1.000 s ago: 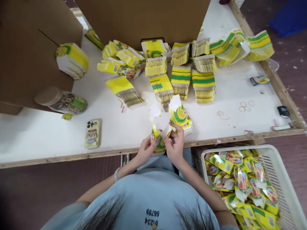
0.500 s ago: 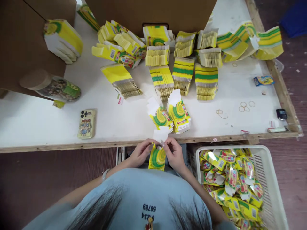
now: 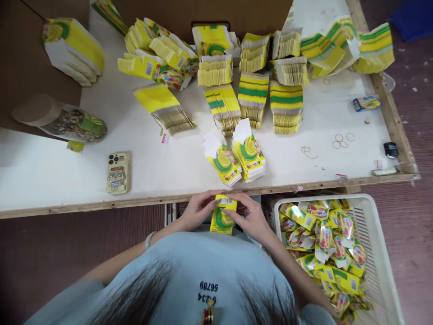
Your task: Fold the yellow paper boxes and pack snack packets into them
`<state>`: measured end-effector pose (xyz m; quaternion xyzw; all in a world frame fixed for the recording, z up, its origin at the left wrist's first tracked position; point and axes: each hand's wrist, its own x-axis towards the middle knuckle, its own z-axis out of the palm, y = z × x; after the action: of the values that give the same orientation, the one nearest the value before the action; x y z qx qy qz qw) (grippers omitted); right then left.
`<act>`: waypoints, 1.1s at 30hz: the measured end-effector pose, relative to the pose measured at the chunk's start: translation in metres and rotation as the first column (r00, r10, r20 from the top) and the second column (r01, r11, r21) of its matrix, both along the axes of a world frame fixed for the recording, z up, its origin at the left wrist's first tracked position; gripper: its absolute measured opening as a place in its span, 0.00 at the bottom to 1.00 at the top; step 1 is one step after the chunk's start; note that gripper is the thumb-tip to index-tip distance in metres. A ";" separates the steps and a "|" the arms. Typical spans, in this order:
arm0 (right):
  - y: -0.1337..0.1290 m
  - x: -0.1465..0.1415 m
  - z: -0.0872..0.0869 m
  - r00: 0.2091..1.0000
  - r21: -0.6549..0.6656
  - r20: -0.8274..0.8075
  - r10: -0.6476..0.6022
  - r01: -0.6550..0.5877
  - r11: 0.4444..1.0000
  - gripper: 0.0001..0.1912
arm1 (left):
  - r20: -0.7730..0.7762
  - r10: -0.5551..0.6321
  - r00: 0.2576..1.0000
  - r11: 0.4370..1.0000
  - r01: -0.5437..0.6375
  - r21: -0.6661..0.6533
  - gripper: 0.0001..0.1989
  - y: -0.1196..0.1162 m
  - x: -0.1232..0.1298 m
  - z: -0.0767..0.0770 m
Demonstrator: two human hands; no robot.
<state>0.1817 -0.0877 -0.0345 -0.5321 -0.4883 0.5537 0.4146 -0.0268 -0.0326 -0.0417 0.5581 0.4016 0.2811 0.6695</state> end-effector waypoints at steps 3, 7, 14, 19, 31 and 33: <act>-0.001 -0.008 0.006 0.994 -0.145 -0.113 -0.003 -0.013 0.989 0.23 | -0.017 0.010 1.000 1.000 -0.010 -0.017 0.26 0.000 0.005 0.003; 0.003 -0.006 0.010 0.981 -0.167 -0.177 -0.074 0.044 0.985 0.23 | -0.025 -0.011 1.000 0.996 0.014 0.087 0.24 -0.002 0.006 0.004; 0.004 0.008 0.006 0.889 -0.310 -0.459 -0.005 -0.154 0.938 0.27 | -0.083 0.012 0.996 0.946 0.015 0.323 0.24 0.001 0.005 0.001; 0.001 -0.009 0.003 0.901 -0.286 -0.302 -0.310 0.225 0.931 0.29 | -0.029 -0.053 0.998 0.903 0.060 0.425 0.23 0.017 0.018 0.000; 0.014 0.017 0.018 0.889 -0.170 -0.264 -0.375 0.340 0.925 0.20 | 0.075 -0.125 0.989 0.910 0.084 0.406 0.18 0.046 0.056 -0.003; 0.016 0.016 0.016 0.871 -0.160 -0.240 -0.428 0.400 0.903 0.20 | 0.062 -0.134 0.989 0.901 0.095 0.422 0.19 0.046 0.065 -0.003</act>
<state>0.1977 -0.0713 -0.0182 -0.5650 -0.2719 0.5441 0.5576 0.0383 0.0138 -0.0447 0.6979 0.2681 0.3455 0.5672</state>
